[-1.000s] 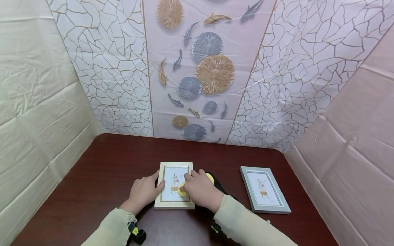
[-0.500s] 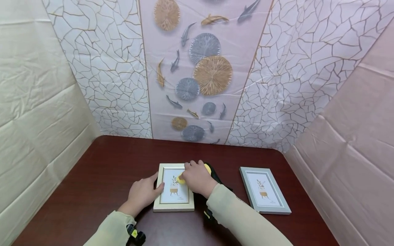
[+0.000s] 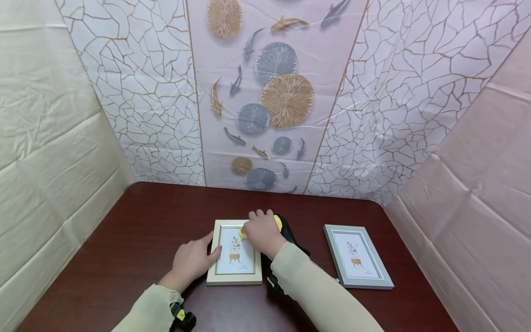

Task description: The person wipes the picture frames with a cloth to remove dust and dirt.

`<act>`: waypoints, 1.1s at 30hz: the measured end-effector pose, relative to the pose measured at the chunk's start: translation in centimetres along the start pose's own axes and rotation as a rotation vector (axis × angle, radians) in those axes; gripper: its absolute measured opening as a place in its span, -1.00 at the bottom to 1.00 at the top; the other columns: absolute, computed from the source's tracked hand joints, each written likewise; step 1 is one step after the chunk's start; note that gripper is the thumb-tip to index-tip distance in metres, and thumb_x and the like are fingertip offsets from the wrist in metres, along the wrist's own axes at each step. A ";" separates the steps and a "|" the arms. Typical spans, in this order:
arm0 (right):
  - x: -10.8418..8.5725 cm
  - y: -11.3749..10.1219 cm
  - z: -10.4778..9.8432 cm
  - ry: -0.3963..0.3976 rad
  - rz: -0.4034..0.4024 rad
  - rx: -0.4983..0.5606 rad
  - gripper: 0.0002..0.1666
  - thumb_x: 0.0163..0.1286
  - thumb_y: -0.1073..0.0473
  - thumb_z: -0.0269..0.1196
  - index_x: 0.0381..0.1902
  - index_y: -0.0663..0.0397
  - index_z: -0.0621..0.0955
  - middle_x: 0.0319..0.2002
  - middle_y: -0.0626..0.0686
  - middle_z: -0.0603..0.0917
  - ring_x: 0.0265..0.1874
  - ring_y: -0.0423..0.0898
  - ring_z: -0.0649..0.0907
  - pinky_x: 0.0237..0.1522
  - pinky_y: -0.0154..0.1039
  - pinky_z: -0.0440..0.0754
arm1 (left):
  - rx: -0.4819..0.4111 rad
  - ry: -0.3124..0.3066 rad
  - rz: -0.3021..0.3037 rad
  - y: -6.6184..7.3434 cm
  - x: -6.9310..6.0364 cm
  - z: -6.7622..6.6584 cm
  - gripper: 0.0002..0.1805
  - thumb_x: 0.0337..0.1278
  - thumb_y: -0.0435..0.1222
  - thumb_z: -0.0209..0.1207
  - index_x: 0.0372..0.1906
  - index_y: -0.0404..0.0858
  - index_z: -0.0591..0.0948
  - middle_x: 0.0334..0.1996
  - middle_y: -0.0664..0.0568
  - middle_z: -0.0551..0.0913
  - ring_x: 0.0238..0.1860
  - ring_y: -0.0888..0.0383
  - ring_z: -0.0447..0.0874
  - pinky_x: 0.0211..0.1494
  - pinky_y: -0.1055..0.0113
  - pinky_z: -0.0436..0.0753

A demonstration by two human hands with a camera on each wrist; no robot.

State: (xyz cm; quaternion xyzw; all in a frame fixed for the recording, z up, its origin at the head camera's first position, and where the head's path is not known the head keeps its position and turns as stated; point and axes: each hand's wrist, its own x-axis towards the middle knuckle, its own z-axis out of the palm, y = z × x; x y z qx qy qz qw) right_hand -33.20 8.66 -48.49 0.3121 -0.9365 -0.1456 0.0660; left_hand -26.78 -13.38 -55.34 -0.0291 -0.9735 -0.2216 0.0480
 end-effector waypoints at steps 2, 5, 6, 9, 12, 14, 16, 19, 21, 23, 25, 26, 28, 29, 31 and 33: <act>0.0 0.0 0.3 0.005 0.002 0.005 -0.68 0.72 0.05 0.24 0.12 -0.44 0.88 -0.13 -0.02 0.67 -0.23 -0.03 0.48 -0.01 0.06 0.54 | 0.007 0.005 0.005 0.0 0.0 0.0 -0.23 0.54 0.11 0.25 0.60 -0.27 0.52 -0.75 0.10 0.42 -0.69 0.08 0.37 -0.53 0.15 0.38; 0.0 0.1 0.6 0.013 -0.010 0.019 -0.66 0.73 0.05 0.22 0.16 -0.45 0.87 -0.12 0.00 0.66 -0.23 -0.03 0.47 -0.03 0.06 0.51 | 0.014 0.010 0.006 0.1 -0.1 0.0 -0.24 0.54 0.10 0.25 0.59 -0.30 0.53 -0.75 0.10 0.43 -0.69 0.08 0.39 -0.51 0.12 0.43; -0.1 0.1 0.6 0.016 -0.014 0.022 -0.65 0.73 0.06 0.21 0.17 -0.46 0.86 -0.11 0.00 0.66 -0.24 -0.03 0.46 -0.04 0.06 0.50 | 0.018 0.012 0.007 0.1 -0.2 0.0 -0.24 0.55 0.10 0.24 0.58 -0.31 0.53 -0.75 0.10 0.43 -0.68 0.08 0.39 -0.49 0.11 0.45; -0.3 0.3 0.6 0.013 -0.028 0.045 -0.63 0.74 0.07 0.20 0.22 -0.47 0.84 -0.10 -0.01 0.65 -0.24 -0.05 0.43 -0.05 0.02 0.44 | 0.027 0.005 0.001 0.3 -0.2 -0.1 -0.25 0.58 0.09 0.21 0.59 -0.31 0.51 -0.77 0.10 0.43 -0.70 0.07 0.38 -0.43 0.08 0.49; -0.7 0.4 0.2 -0.005 -0.044 0.084 -0.58 0.75 0.12 0.17 0.27 -0.48 0.81 -0.09 -0.04 0.63 -0.25 -0.08 0.38 -0.07 -0.02 0.35 | 0.037 0.016 0.005 0.4 -0.1 0.0 -0.27 0.60 0.08 0.19 0.58 -0.31 0.53 -0.77 0.11 0.43 -0.70 0.06 0.39 -0.35 0.03 0.54; -1.1 0.5 0.0 -0.019 -0.061 0.117 -0.54 0.74 0.18 0.15 0.28 -0.49 0.80 -0.10 -0.05 0.60 -0.27 -0.09 0.34 -0.09 -0.04 0.28 | 0.046 0.022 0.005 0.4 0.0 0.1 -0.28 0.59 0.09 0.19 0.58 -0.29 0.54 -0.76 0.12 0.44 -0.68 0.07 0.41 -0.29 -0.01 0.59; -1.5 0.4 -0.3 -0.030 -0.083 0.142 -0.51 0.72 0.22 0.16 0.28 -0.48 0.80 -0.11 -0.06 0.59 -0.28 -0.10 0.32 -0.11 -0.06 0.23 | 0.048 0.028 0.007 0.4 0.0 0.2 -0.28 0.58 0.09 0.20 0.57 -0.30 0.54 -0.76 0.13 0.44 -0.68 0.07 0.42 -0.25 -0.03 0.61; -2.3 0.0 -0.7 -0.032 -0.117 0.158 -0.47 0.67 0.28 0.18 0.27 -0.48 0.81 -0.11 -0.06 0.61 -0.29 -0.11 0.32 -0.13 -0.07 0.22 | 0.043 0.025 -0.001 0.2 0.0 0.5 -0.26 0.58 0.11 0.20 0.57 -0.30 0.54 -0.78 0.13 0.43 -0.70 0.08 0.38 -0.30 0.01 0.57; -2.8 -0.2 -0.9 -0.024 -0.140 0.152 -0.45 0.63 0.30 0.20 0.26 -0.49 0.81 -0.09 -0.06 0.63 -0.29 -0.12 0.34 -0.14 -0.07 0.23 | 0.030 0.021 -0.004 0.1 0.0 0.6 -0.26 0.57 0.10 0.21 0.57 -0.30 0.54 -0.79 0.12 0.42 -0.72 0.08 0.33 -0.38 0.05 0.50; -3.3 -0.5 -1.0 -0.008 -0.165 0.148 -0.44 0.60 0.31 0.22 0.24 -0.49 0.82 -0.09 -0.05 0.65 -0.31 -0.12 0.34 -0.17 -0.08 0.23 | 0.025 0.018 -0.006 0.0 -0.1 0.6 -0.26 0.57 0.10 0.21 0.58 -0.30 0.53 -0.79 0.11 0.42 -0.73 0.08 0.31 -0.41 0.07 0.47; -3.8 -0.8 -1.0 0.005 -0.186 0.139 -0.45 0.59 0.30 0.24 0.24 -0.51 0.82 -0.11 -0.06 0.65 -0.32 -0.13 0.34 -0.19 -0.09 0.22 | 0.025 0.016 -0.006 -0.1 -0.1 0.6 -0.26 0.57 0.10 0.21 0.58 -0.30 0.53 -0.77 0.11 0.45 -0.72 0.08 0.34 -0.39 0.06 0.50; -4.0 -0.9 -1.0 0.012 -0.196 0.135 -0.45 0.59 0.30 0.25 0.23 -0.52 0.82 -0.12 -0.07 0.64 -0.33 -0.13 0.33 -0.19 -0.10 0.22 | 0.030 0.019 -0.003 -0.1 -0.1 0.6 -0.27 0.57 0.09 0.21 0.57 -0.30 0.54 -0.75 0.10 0.47 -0.70 0.08 0.38 -0.36 0.04 0.53; -4.6 -1.1 -1.1 0.029 -0.216 0.124 -0.45 0.57 0.29 0.29 0.22 -0.55 0.82 -0.14 -0.09 0.64 -0.34 -0.15 0.33 -0.20 -0.11 0.21 | 0.035 0.022 0.002 -0.1 -0.1 0.5 -0.27 0.57 0.09 0.22 0.57 -0.29 0.55 -0.71 0.10 0.52 -0.66 0.06 0.45 -0.28 -0.01 0.59; -4.9 -1.2 -1.1 0.039 -0.227 0.121 -0.46 0.55 0.27 0.31 0.21 -0.57 0.83 -0.15 -0.10 0.63 -0.34 -0.15 0.34 -0.21 -0.12 0.22 | 0.036 0.025 0.005 -0.1 -0.1 0.5 -0.28 0.56 0.09 0.22 0.56 -0.29 0.55 -0.69 0.09 0.55 -0.64 0.05 0.48 -0.26 -0.04 0.61; -5.5 -1.3 -1.3 0.055 -0.251 0.110 -0.48 0.54 0.23 0.35 0.19 -0.60 0.83 -0.15 -0.13 0.63 -0.32 -0.17 0.35 -0.21 -0.14 0.23 | 0.041 0.030 0.010 0.0 0.0 0.4 -0.28 0.56 0.09 0.22 0.56 -0.29 0.56 -0.65 0.08 0.60 -0.60 0.03 0.53 -0.20 -0.08 0.64; -6.1 -1.4 -1.5 0.067 -0.283 0.102 -0.50 0.54 0.21 0.38 0.19 -0.63 0.83 -0.15 -0.14 0.64 -0.32 -0.18 0.37 -0.22 -0.15 0.23 | 0.043 0.031 0.012 0.0 0.1 0.4 -0.28 0.56 0.09 0.22 0.55 -0.29 0.56 -0.62 0.06 0.64 -0.58 0.00 0.57 -0.17 -0.10 0.64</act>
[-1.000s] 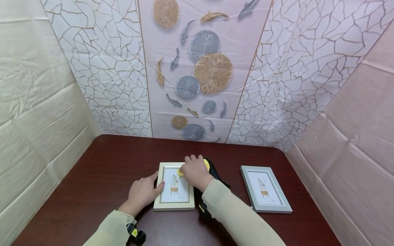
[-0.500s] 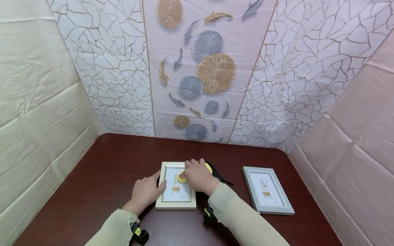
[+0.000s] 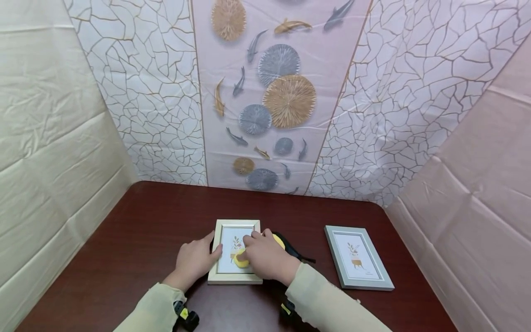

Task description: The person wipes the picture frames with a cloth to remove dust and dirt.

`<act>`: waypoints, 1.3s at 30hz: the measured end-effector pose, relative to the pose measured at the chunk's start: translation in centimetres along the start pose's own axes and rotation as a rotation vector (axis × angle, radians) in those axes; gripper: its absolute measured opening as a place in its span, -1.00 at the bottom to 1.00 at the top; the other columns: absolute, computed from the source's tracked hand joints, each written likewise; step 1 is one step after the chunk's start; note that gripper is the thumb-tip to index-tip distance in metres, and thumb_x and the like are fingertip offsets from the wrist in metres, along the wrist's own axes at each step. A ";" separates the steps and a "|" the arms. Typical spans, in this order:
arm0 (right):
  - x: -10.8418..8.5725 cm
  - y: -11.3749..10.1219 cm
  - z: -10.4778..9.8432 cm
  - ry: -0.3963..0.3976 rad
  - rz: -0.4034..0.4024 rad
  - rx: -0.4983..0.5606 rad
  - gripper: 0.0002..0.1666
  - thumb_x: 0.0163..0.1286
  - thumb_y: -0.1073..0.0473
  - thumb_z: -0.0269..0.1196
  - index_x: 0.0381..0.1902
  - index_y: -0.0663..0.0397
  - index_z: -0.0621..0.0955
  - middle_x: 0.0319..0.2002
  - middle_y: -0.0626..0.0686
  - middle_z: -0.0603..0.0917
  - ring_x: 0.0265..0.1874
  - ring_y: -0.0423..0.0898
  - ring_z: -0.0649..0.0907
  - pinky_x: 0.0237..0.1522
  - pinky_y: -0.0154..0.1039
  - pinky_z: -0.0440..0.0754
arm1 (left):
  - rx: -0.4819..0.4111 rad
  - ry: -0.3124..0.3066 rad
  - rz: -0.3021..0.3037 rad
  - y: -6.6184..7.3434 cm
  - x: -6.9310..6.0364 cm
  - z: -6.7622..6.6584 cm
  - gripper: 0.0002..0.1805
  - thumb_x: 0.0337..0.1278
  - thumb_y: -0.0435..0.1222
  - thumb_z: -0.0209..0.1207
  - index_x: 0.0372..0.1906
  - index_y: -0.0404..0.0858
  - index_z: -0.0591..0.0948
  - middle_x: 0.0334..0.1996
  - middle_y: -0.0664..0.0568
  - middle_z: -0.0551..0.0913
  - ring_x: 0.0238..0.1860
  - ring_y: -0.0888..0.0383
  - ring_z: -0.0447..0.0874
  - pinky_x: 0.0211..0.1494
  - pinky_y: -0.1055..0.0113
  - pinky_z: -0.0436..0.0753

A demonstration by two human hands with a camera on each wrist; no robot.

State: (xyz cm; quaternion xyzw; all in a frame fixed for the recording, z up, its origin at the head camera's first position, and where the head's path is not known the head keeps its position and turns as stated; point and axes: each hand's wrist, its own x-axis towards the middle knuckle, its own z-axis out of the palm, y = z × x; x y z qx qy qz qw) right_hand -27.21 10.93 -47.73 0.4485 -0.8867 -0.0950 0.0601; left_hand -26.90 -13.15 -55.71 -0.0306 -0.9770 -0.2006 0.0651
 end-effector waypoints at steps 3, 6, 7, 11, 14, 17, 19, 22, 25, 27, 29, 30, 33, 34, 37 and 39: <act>-0.6 -0.4 -0.3 0.001 -0.048 -0.005 -0.52 0.58 0.18 0.37 0.18 -0.66 0.83 -0.15 -0.17 0.63 -0.33 -0.19 0.36 -0.22 -0.17 0.21 | 0.004 0.003 -0.002 0.0 0.0 0.0 -0.29 0.56 0.08 0.22 0.55 -0.29 0.56 -0.58 0.02 0.69 -0.52 -0.05 0.64 -0.11 -0.14 0.65; -1.0 -0.7 -0.8 -0.012 -0.079 -0.017 -0.53 0.61 0.16 0.35 0.19 -0.67 0.82 -0.12 -0.18 0.63 -0.33 -0.19 0.36 -0.22 -0.17 0.20 | 0.009 0.001 -0.005 0.1 0.0 0.0 -0.28 0.56 0.09 0.21 0.55 -0.30 0.56 -0.55 0.00 0.71 -0.44 -0.11 0.71 -0.04 -0.18 0.66; -1.1 -0.7 -0.9 -0.017 -0.082 -0.022 -0.54 0.61 0.15 0.35 0.20 -0.67 0.81 -0.12 -0.18 0.63 -0.33 -0.19 0.37 -0.22 -0.17 0.21 | 0.009 -0.002 -0.006 0.1 0.0 0.0 -0.28 0.56 0.09 0.21 0.55 -0.30 0.56 -0.55 0.00 0.71 -0.42 -0.12 0.73 -0.02 -0.19 0.66; -1.2 -0.8 -1.1 -0.034 -0.072 -0.056 -0.56 0.63 0.09 0.33 0.22 -0.71 0.79 -0.07 -0.17 0.65 -0.30 -0.18 0.41 -0.23 -0.16 0.24 | 0.012 -0.011 -0.001 0.2 0.1 0.1 -0.27 0.58 0.10 0.18 0.57 -0.30 0.54 -0.66 0.08 0.59 -0.50 -0.05 0.66 -0.03 -0.17 0.66; -1.0 -1.0 -1.2 -0.016 -0.057 -0.114 -0.60 0.61 0.05 0.34 0.16 -0.72 0.82 -0.10 -0.16 0.66 -0.31 -0.15 0.44 -0.26 -0.15 0.27 | 0.003 -0.005 0.009 0.3 0.1 0.1 -0.26 0.59 0.11 0.18 0.57 -0.31 0.53 -0.76 0.12 0.46 -0.63 0.03 0.52 -0.09 -0.13 0.65; -0.6 -1.4 -1.2 0.005 -0.038 -0.176 -0.64 0.59 0.03 0.35 0.08 -0.73 0.84 -0.15 -0.14 0.67 -0.31 -0.11 0.48 -0.28 -0.12 0.32 | -0.001 0.008 0.017 0.2 0.2 -0.1 -0.26 0.58 0.10 0.18 0.57 -0.32 0.54 -0.79 0.14 0.41 -0.67 0.08 0.42 -0.14 -0.10 0.64; -0.2 -1.5 -1.0 0.009 -0.022 -0.208 -0.64 0.59 0.04 0.35 0.05 -0.73 0.84 -0.18 -0.13 0.67 -0.32 -0.10 0.50 -0.28 -0.11 0.35 | -0.004 0.009 0.017 0.1 0.2 -0.2 -0.27 0.58 0.09 0.18 0.57 -0.31 0.54 -0.79 0.14 0.41 -0.66 0.08 0.43 -0.16 -0.08 0.63; 0.6 -1.4 -0.6 0.005 0.003 -0.246 -0.63 0.62 0.05 0.34 0.08 -0.72 0.84 -0.17 -0.10 0.68 -0.33 -0.09 0.50 -0.27 -0.09 0.38 | -0.003 0.009 0.015 -0.1 0.2 -0.4 -0.27 0.58 0.09 0.19 0.56 -0.32 0.55 -0.76 0.14 0.46 -0.62 0.05 0.50 -0.14 -0.09 0.64; 1.6 -1.0 -0.5 -0.008 0.035 -0.253 -0.64 0.65 0.04 0.32 0.13 -0.69 0.84 -0.17 -0.09 0.69 -0.34 -0.09 0.48 -0.24 -0.09 0.40 | -0.003 0.006 0.011 -0.2 0.2 -0.5 -0.27 0.57 0.09 0.20 0.56 -0.32 0.55 -0.73 0.12 0.52 -0.56 -0.01 0.61 -0.09 -0.14 0.66; 2.2 -0.7 -0.5 -0.029 0.058 -0.241 -0.63 0.67 0.05 0.29 0.15 -0.66 0.83 -0.15 -0.07 0.69 -0.34 -0.09 0.47 -0.20 -0.07 0.43 | 0.001 0.009 0.014 -0.2 0.3 -0.4 -0.27 0.56 0.09 0.22 0.55 -0.32 0.56 -0.71 0.12 0.54 -0.52 -0.04 0.65 -0.07 -0.16 0.67; 2.8 -0.4 -0.5 -0.052 0.082 -0.209 -0.63 0.70 0.05 0.26 0.17 -0.63 0.83 -0.13 -0.06 0.70 -0.31 -0.08 0.48 -0.14 -0.05 0.46 | -0.002 -0.001 0.012 -0.2 0.2 -0.3 -0.26 0.56 0.10 0.21 0.57 -0.31 0.54 -0.73 0.12 0.52 -0.55 -0.02 0.62 -0.10 -0.15 0.67; 3.1 -0.2 -0.5 -0.064 0.091 -0.199 -0.63 0.72 0.05 0.23 0.18 -0.62 0.83 -0.11 -0.05 0.70 -0.29 -0.07 0.50 -0.11 -0.03 0.48 | -0.001 -0.001 0.013 -0.2 0.2 -0.3 -0.25 0.56 0.10 0.22 0.57 -0.31 0.55 -0.73 0.13 0.51 -0.56 0.00 0.60 -0.10 -0.15 0.67; 4.0 0.2 -0.4 -0.093 0.114 -0.167 -0.61 0.73 0.06 0.20 0.19 -0.59 0.84 -0.08 -0.04 0.72 -0.21 -0.06 0.55 -0.03 0.02 0.52 | -0.005 -0.008 0.011 -0.2 0.1 -0.2 -0.26 0.57 0.10 0.21 0.58 -0.31 0.54 -0.77 0.15 0.44 -0.63 0.06 0.49 -0.18 -0.10 0.65; 4.3 0.4 -0.4 -0.101 0.120 -0.162 -0.61 0.74 0.06 0.20 0.19 -0.59 0.83 -0.07 -0.04 0.72 -0.19 -0.06 0.56 -0.02 0.02 0.52 | -0.006 -0.006 0.014 -0.2 0.0 -0.2 -0.26 0.57 0.09 0.21 0.57 -0.31 0.54 -0.78 0.15 0.43 -0.65 0.07 0.46 -0.21 -0.08 0.64; 5.0 0.8 -0.2 -0.127 0.133 -0.164 -0.61 0.74 0.05 0.19 0.22 -0.58 0.82 -0.05 -0.05 0.71 -0.16 -0.07 0.57 -0.01 0.01 0.52 | -0.005 -0.007 0.016 -0.1 0.0 -0.2 -0.27 0.59 0.09 0.20 0.58 -0.30 0.54 -0.79 0.15 0.41 -0.67 0.09 0.42 -0.29 -0.02 0.61; 5.4 1.2 0.1 -0.143 0.148 -0.158 -0.61 0.75 0.02 0.17 0.26 -0.59 0.80 -0.04 -0.06 0.70 -0.16 -0.08 0.56 -0.01 -0.01 0.51 | -0.006 -0.008 0.023 0.0 0.0 -0.2 -0.28 0.59 0.08 0.20 0.57 -0.31 0.54 -0.78 0.13 0.43 -0.67 0.08 0.43 -0.33 0.00 0.59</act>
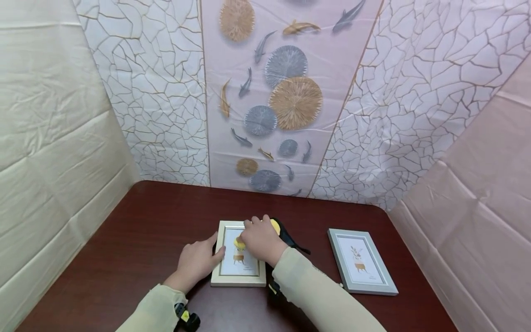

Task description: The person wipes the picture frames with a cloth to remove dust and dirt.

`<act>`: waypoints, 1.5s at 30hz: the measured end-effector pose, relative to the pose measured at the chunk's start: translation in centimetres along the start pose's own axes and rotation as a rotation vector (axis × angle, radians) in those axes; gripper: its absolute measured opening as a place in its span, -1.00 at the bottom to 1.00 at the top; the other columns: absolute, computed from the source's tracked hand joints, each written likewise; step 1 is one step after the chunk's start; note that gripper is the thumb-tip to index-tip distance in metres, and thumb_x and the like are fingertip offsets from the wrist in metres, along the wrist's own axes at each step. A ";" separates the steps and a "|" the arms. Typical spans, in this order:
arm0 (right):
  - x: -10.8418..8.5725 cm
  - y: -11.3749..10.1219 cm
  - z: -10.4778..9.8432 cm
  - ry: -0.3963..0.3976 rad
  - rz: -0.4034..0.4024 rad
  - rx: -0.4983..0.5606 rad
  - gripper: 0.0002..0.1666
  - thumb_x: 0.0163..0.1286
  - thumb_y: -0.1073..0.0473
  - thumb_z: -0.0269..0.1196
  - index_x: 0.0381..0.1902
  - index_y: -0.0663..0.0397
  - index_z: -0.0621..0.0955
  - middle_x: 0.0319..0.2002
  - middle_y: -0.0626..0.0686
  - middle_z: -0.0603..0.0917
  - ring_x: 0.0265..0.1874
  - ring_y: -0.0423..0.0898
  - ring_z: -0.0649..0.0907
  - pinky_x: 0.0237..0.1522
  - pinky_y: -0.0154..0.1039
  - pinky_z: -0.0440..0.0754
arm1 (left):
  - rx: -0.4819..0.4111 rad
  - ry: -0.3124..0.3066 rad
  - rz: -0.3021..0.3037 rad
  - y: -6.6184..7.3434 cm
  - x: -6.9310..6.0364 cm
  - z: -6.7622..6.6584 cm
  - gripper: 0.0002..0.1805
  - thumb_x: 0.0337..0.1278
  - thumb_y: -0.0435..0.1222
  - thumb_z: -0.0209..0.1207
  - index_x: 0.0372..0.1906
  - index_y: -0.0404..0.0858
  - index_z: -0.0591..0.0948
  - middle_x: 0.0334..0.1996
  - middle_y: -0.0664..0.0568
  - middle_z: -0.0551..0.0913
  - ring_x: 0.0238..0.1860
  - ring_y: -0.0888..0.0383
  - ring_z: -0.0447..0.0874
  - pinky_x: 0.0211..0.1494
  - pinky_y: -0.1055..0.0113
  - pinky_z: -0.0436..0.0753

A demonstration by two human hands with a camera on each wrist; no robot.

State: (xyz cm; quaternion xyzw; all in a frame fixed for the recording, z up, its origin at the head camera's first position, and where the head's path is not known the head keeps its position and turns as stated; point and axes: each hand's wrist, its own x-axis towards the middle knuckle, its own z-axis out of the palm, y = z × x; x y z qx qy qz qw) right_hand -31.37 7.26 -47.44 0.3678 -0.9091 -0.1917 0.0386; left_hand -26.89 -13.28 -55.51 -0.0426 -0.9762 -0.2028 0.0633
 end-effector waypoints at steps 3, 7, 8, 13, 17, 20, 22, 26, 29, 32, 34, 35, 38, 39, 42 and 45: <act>0.7 0.4 0.3 -0.013 0.022 0.033 -0.61 0.76 0.01 0.17 0.29 -0.59 0.78 -0.03 -0.08 0.69 -0.16 -0.09 0.56 -0.03 -0.03 0.48 | 0.004 -0.003 0.006 0.1 0.0 0.0 -0.29 0.59 0.08 0.20 0.56 -0.31 0.55 -0.71 0.07 0.55 -0.62 0.01 0.54 -0.31 -0.03 0.62; 1.3 0.8 0.5 -0.010 0.047 0.092 -0.60 0.75 0.05 0.18 0.30 -0.54 0.78 -0.02 -0.08 0.70 -0.16 -0.08 0.56 -0.03 -0.02 0.48 | 0.010 0.001 0.005 0.1 0.0 0.0 -0.30 0.57 0.07 0.22 0.53 -0.31 0.58 -0.54 -0.02 0.73 -0.48 -0.09 0.70 -0.19 -0.10 0.67; 1.5 0.9 0.5 -0.006 0.053 0.099 -0.60 0.74 0.06 0.20 0.29 -0.53 0.79 -0.02 -0.08 0.71 -0.16 -0.08 0.57 -0.01 -0.01 0.49 | 0.010 0.000 0.005 0.1 0.0 0.0 -0.30 0.57 0.07 0.22 0.53 -0.32 0.58 -0.54 -0.02 0.73 -0.48 -0.09 0.70 -0.18 -0.12 0.68; 2.2 0.8 0.5 0.000 0.090 0.129 -0.60 0.71 0.10 0.22 0.26 -0.51 0.81 0.07 -0.07 0.74 -0.06 -0.03 0.62 0.11 0.10 0.55 | 0.018 -0.014 -0.002 0.1 0.1 -0.1 -0.29 0.59 0.09 0.19 0.55 -0.31 0.56 -0.66 0.06 0.61 -0.55 -0.03 0.63 -0.15 -0.12 0.67; 2.3 0.6 0.5 0.000 0.090 0.135 -0.59 0.73 0.09 0.19 0.28 -0.50 0.81 0.08 -0.04 0.73 -0.07 -0.04 0.60 0.08 0.08 0.52 | 0.032 -0.010 -0.009 0.0 0.2 -0.2 -0.29 0.60 0.09 0.19 0.55 -0.32 0.56 -0.70 0.07 0.56 -0.58 -0.01 0.59 -0.20 -0.08 0.66; 2.0 0.5 0.7 0.008 0.070 0.117 -0.59 0.75 0.06 0.17 0.32 -0.50 0.78 0.03 -0.03 0.71 -0.15 -0.07 0.55 0.00 0.02 0.48 | 0.055 -0.005 -0.012 0.1 0.1 -0.1 -0.30 0.61 0.08 0.18 0.54 -0.34 0.57 -0.71 0.06 0.55 -0.56 -0.02 0.62 -0.16 -0.10 0.67; 1.7 0.4 0.7 0.014 0.053 0.108 -0.59 0.75 0.05 0.17 0.34 -0.48 0.77 -0.01 -0.03 0.69 -0.20 -0.08 0.52 -0.03 0.00 0.45 | 0.072 -0.002 -0.014 0.2 0.2 0.1 -0.30 0.62 0.07 0.17 0.53 -0.35 0.57 -0.67 0.03 0.61 -0.49 -0.06 0.70 -0.08 -0.16 0.67; 0.9 0.2 0.5 0.014 0.021 0.103 -0.58 0.74 0.07 0.17 0.36 -0.48 0.76 -0.03 -0.02 0.68 -0.23 -0.10 0.49 -0.06 -0.02 0.41 | 0.086 0.010 -0.019 0.5 0.2 0.4 -0.31 0.62 0.06 0.16 0.51 -0.37 0.59 -0.48 -0.07 0.77 -0.30 -0.14 0.80 0.01 -0.22 0.64; 0.2 -0.1 0.3 0.024 -0.003 0.108 -0.56 0.72 0.10 0.19 0.35 -0.52 0.76 -0.05 -0.04 0.68 -0.22 -0.10 0.50 -0.07 -0.03 0.39 | 0.093 0.016 -0.024 0.6 0.2 0.5 -0.31 0.62 0.07 0.16 0.51 -0.37 0.59 -0.42 -0.09 0.80 -0.27 -0.15 0.81 0.00 -0.20 0.63; -0.5 -0.3 0.2 0.039 -0.032 0.111 -0.53 0.68 0.12 0.22 0.32 -0.58 0.77 -0.07 -0.06 0.68 -0.22 -0.11 0.52 -0.10 -0.05 0.39 | 0.095 0.021 -0.026 0.7 0.1 0.5 -0.32 0.61 0.06 0.17 0.49 -0.38 0.60 -0.43 -0.09 0.79 -0.29 -0.15 0.80 -0.03 -0.18 0.61; -1.0 -0.5 0.1 0.049 -0.056 0.114 -0.50 0.64 0.15 0.26 0.31 -0.62 0.77 -0.07 -0.06 0.68 -0.21 -0.12 0.54 -0.10 -0.05 0.39 | 0.097 0.017 -0.026 0.8 0.2 0.5 -0.31 0.61 0.06 0.17 0.49 -0.39 0.59 -0.41 -0.10 0.80 -0.28 -0.15 0.80 -0.03 -0.18 0.61; -1.2 -0.6 0.1 0.058 -0.071 0.113 -0.48 0.61 0.16 0.28 0.29 -0.63 0.78 -0.06 -0.06 0.68 -0.21 -0.12 0.55 -0.10 -0.04 0.40 | 0.097 0.014 -0.027 0.8 0.2 0.5 -0.31 0.62 0.06 0.17 0.50 -0.39 0.59 -0.42 -0.10 0.79 -0.29 -0.14 0.80 -0.03 -0.18 0.61; -2.1 -0.9 -0.1 0.080 -0.120 0.116 -0.45 0.56 0.19 0.31 0.27 -0.66 0.78 -0.09 -0.06 0.68 -0.23 -0.12 0.55 -0.12 -0.05 0.42 | 0.101 0.009 -0.028 0.8 0.3 0.5 -0.31 0.63 0.06 0.15 0.50 -0.39 0.58 -0.40 -0.11 0.80 -0.28 -0.15 0.80 -0.02 -0.19 0.61; -2.4 -1.0 -0.1 0.088 -0.137 0.116 -0.44 0.55 0.20 0.32 0.26 -0.67 0.79 -0.10 -0.07 0.67 -0.24 -0.13 0.55 -0.13 -0.06 0.42 | 0.101 0.010 -0.026 0.7 0.3 0.5 -0.31 0.63 0.06 0.15 0.50 -0.39 0.58 -0.39 -0.12 0.81 -0.28 -0.15 0.81 -0.02 -0.19 0.61; -3.1 -1.3 -0.1 0.106 -0.186 0.133 -0.44 0.51 0.20 0.36 0.23 -0.67 0.80 -0.15 -0.09 0.64 -0.28 -0.16 0.52 -0.20 -0.11 0.38 | 0.107 0.013 -0.019 0.6 0.2 0.5 -0.32 0.64 0.05 0.15 0.50 -0.39 0.58 -0.37 -0.13 0.81 -0.27 -0.16 0.81 -0.02 -0.20 0.62; -3.7 -1.6 -0.1 0.103 -0.230 0.156 -0.44 0.50 0.19 0.39 0.24 -0.67 0.80 -0.16 -0.11 0.62 -0.31 -0.18 0.48 -0.25 -0.15 0.34 | 0.115 0.013 -0.018 0.5 0.2 0.4 -0.32 0.65 0.05 0.14 0.51 -0.39 0.58 -0.37 -0.14 0.81 -0.27 -0.16 0.81 -0.02 -0.20 0.62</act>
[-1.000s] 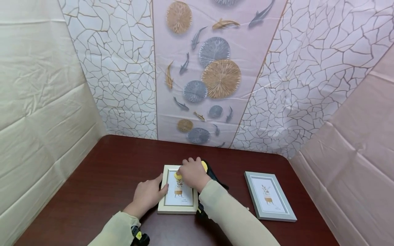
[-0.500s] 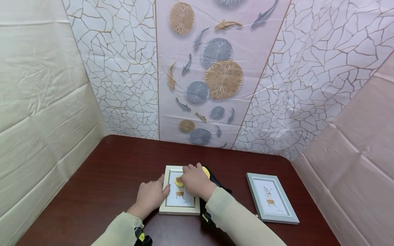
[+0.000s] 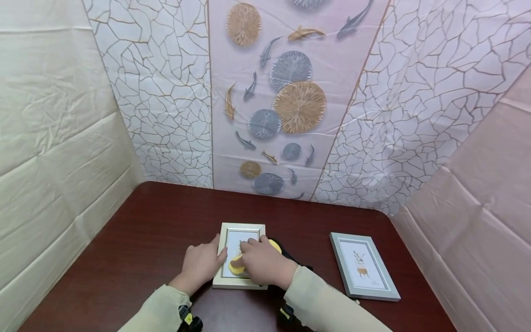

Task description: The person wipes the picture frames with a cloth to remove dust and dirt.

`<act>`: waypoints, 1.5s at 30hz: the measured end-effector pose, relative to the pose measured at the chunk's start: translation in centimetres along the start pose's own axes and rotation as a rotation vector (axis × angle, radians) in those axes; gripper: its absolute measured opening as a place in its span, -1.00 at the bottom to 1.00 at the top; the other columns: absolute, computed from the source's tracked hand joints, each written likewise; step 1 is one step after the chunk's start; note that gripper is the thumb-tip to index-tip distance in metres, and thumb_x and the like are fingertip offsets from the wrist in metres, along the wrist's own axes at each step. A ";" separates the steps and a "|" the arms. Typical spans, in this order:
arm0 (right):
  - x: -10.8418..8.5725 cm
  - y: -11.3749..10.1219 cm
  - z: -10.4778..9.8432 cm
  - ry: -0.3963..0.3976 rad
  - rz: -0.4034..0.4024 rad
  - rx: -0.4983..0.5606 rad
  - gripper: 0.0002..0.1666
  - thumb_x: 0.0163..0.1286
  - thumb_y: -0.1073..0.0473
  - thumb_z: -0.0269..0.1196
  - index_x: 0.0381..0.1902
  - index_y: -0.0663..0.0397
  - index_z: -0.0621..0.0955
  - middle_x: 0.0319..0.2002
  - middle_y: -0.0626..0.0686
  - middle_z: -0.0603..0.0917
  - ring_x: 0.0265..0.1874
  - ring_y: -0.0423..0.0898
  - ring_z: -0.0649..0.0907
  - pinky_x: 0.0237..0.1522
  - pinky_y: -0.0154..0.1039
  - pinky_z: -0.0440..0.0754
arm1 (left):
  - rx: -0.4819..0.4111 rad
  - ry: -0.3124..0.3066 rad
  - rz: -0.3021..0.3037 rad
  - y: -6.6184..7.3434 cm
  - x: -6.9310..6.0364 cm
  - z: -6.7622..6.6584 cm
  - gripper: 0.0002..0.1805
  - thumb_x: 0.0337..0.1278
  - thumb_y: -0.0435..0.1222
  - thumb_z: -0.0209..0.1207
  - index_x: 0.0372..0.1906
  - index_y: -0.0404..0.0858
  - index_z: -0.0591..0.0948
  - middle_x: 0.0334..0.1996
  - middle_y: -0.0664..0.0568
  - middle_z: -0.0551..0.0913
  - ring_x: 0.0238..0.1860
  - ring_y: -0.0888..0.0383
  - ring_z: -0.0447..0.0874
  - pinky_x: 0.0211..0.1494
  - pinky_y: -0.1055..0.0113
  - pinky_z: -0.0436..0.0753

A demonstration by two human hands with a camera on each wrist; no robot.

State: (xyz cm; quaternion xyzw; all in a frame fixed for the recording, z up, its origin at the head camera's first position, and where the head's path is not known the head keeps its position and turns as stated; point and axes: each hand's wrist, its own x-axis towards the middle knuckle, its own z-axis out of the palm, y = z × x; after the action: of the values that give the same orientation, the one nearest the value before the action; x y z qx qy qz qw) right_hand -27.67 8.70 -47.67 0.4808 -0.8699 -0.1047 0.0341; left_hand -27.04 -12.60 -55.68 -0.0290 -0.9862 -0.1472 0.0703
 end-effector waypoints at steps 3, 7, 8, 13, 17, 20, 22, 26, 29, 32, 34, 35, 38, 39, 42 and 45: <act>-0.1 -0.3 -0.1 -0.007 -0.021 0.003 -0.44 0.51 0.17 0.40 0.26 -0.69 0.78 -0.16 -0.12 0.61 -0.33 -0.20 0.46 -0.27 -0.17 0.34 | 0.002 -0.006 -0.002 -0.2 -0.1 0.0 -0.33 0.66 0.04 0.13 0.52 -0.38 0.57 -0.39 -0.14 0.81 -0.27 -0.16 0.81 -0.01 -0.21 0.63; 0.0 -0.4 -0.2 -0.023 -0.008 -0.014 -0.46 0.51 0.12 0.42 0.26 -0.73 0.77 -0.14 -0.13 0.63 -0.32 -0.18 0.50 -0.28 -0.17 0.34 | -0.009 -0.011 0.019 -0.4 -0.2 -0.1 -0.33 0.67 0.03 0.12 0.52 -0.39 0.56 -0.47 -0.09 0.76 -0.31 -0.13 0.80 -0.03 -0.20 0.63; 0.0 -0.4 -0.2 -0.026 0.000 -0.018 -0.46 0.50 0.10 0.42 0.26 -0.74 0.77 -0.14 -0.13 0.64 -0.32 -0.18 0.51 -0.28 -0.17 0.33 | -0.012 -0.014 0.028 -0.4 -0.2 -0.1 -0.33 0.68 0.03 0.11 0.53 -0.39 0.56 -0.54 -0.06 0.72 -0.37 -0.11 0.77 -0.06 -0.18 0.64; 0.4 -0.2 -0.4 -0.016 0.021 -0.061 -0.50 0.48 0.04 0.43 0.22 -0.79 0.77 -0.20 -0.17 0.64 -0.36 -0.17 0.53 -0.30 -0.17 0.35 | -0.033 -0.001 0.081 -0.7 -0.2 -0.3 -0.36 0.69 -0.01 0.12 0.52 -0.40 0.56 -0.77 0.10 0.43 -0.65 0.05 0.51 -0.31 -0.01 0.60; 1.1 0.3 0.0 -0.004 0.048 -0.106 -0.52 0.51 0.04 0.40 0.21 -0.78 0.78 -0.23 -0.15 0.66 -0.36 -0.14 0.55 -0.22 -0.11 0.48 | -0.041 0.010 0.112 -0.9 -0.1 -0.5 -0.39 0.67 -0.04 0.15 0.50 -0.40 0.58 -0.71 0.07 0.52 -0.58 0.00 0.62 -0.32 -0.01 0.62; 1.9 0.8 0.1 -0.020 0.096 -0.109 -0.53 0.51 0.04 0.40 0.21 -0.74 0.79 -0.22 -0.11 0.67 -0.32 -0.11 0.57 -0.14 -0.04 0.53 | -0.049 0.006 0.119 -0.9 0.0 -0.6 -0.39 0.67 -0.04 0.17 0.50 -0.39 0.58 -0.57 -0.04 0.69 -0.44 -0.08 0.75 -0.24 -0.05 0.67; 2.5 1.1 0.1 -0.035 0.130 -0.097 -0.58 0.50 -0.03 0.43 0.21 -0.71 0.80 -0.21 -0.10 0.68 -0.28 -0.09 0.59 -0.10 0.00 0.54 | -0.058 0.002 0.121 -0.9 0.0 -0.6 -0.39 0.66 -0.05 0.18 0.51 -0.39 0.58 -0.49 -0.09 0.75 -0.40 -0.12 0.77 -0.24 -0.06 0.67; 3.8 1.9 0.3 -0.066 0.177 -0.096 -0.62 0.50 -0.14 0.44 0.24 -0.65 0.80 -0.16 -0.08 0.70 -0.21 -0.06 0.61 -0.07 0.01 0.52 | -0.063 0.005 0.122 -0.9 -0.1 -0.7 -0.39 0.65 -0.05 0.19 0.51 -0.39 0.58 -0.44 -0.12 0.78 -0.39 -0.13 0.78 -0.24 -0.06 0.67; 4.7 2.3 0.4 -0.067 0.195 -0.119 -0.65 0.59 -0.08 0.36 0.24 -0.58 0.82 -0.11 -0.06 0.72 -0.18 -0.06 0.61 -0.04 0.01 0.53 | -0.065 0.009 0.119 -0.9 -0.1 -0.8 -0.39 0.64 -0.06 0.19 0.50 -0.39 0.58 -0.51 -0.09 0.74 -0.44 -0.11 0.75 -0.26 -0.05 0.67; 5.4 2.7 0.4 -0.061 0.224 -0.130 -0.70 0.66 -0.05 0.29 0.19 -0.48 0.85 -0.09 -0.06 0.72 -0.17 -0.06 0.62 0.00 0.03 0.54 | -0.068 -0.003 0.115 -0.9 -0.2 -0.9 -0.38 0.66 -0.05 0.17 0.52 -0.38 0.57 -0.61 -0.02 0.65 -0.49 -0.07 0.71 -0.28 -0.03 0.66; 5.7 2.8 0.5 -0.065 0.250 -0.119 -0.69 0.69 -0.04 0.25 0.19 -0.45 0.85 -0.07 -0.06 0.72 -0.15 -0.06 0.62 0.04 0.03 0.54 | -0.073 -0.015 0.112 -0.9 -0.3 -0.8 -0.38 0.68 -0.04 0.15 0.54 -0.36 0.55 -0.66 0.05 0.58 -0.53 -0.03 0.68 -0.28 -0.02 0.65; 5.8 2.9 0.6 -0.068 0.262 -0.110 -0.68 0.70 -0.03 0.24 0.20 -0.45 0.85 -0.06 -0.06 0.72 -0.14 -0.06 0.62 0.05 0.03 0.54 | -0.072 -0.015 0.112 -0.9 -0.3 -0.8 -0.38 0.68 -0.04 0.15 0.55 -0.36 0.55 -0.68 0.08 0.55 -0.55 0.00 0.66 -0.28 -0.01 0.65; 5.8 3.1 0.9 -0.072 0.274 -0.087 -0.64 0.71 0.01 0.22 0.25 -0.49 0.82 -0.03 -0.06 0.72 -0.14 -0.07 0.60 0.04 0.02 0.52 | -0.072 -0.024 0.099 -0.8 -0.4 -0.7 -0.37 0.70 -0.02 0.12 0.56 -0.34 0.54 -0.74 0.12 0.45 -0.63 0.05 0.56 -0.31 0.00 0.61; 5.8 3.1 1.0 -0.068 0.269 -0.084 -0.65 0.72 0.00 0.21 0.25 -0.47 0.82 -0.04 -0.05 0.71 -0.15 -0.06 0.59 0.02 0.02 0.52 | -0.071 -0.022 0.093 -0.8 -0.4 -0.6 -0.38 0.69 -0.03 0.13 0.56 -0.35 0.54 -0.76 0.12 0.43 -0.65 0.06 0.53 -0.33 0.01 0.60; 5.6 3.0 1.3 -0.056 0.248 -0.083 -0.66 0.72 0.00 0.21 0.24 -0.40 0.83 -0.06 -0.03 0.69 -0.19 -0.07 0.56 -0.04 -0.01 0.48 | -0.043 -0.026 0.074 -0.7 -0.3 -0.5 -0.37 0.69 -0.02 0.12 0.56 -0.35 0.54 -0.77 0.11 0.44 -0.64 0.05 0.55 -0.32 0.00 0.60; 5.3 2.7 1.4 -0.049 0.230 -0.084 -0.66 0.71 -0.01 0.23 0.27 -0.36 0.82 -0.07 -0.02 0.68 -0.21 -0.07 0.53 -0.08 -0.03 0.45 | -0.018 -0.029 0.054 -0.5 -0.2 -0.3 -0.38 0.69 -0.02 0.12 0.55 -0.34 0.55 -0.62 0.02 0.65 -0.45 -0.03 0.73 -0.19 -0.07 0.64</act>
State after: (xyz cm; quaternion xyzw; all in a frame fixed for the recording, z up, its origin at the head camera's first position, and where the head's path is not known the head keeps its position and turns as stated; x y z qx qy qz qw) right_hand -32.97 5.87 -48.68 0.3733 -0.9147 -0.1481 0.0446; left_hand -26.80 -13.20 -55.57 -0.0584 -0.9846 -0.1537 0.0599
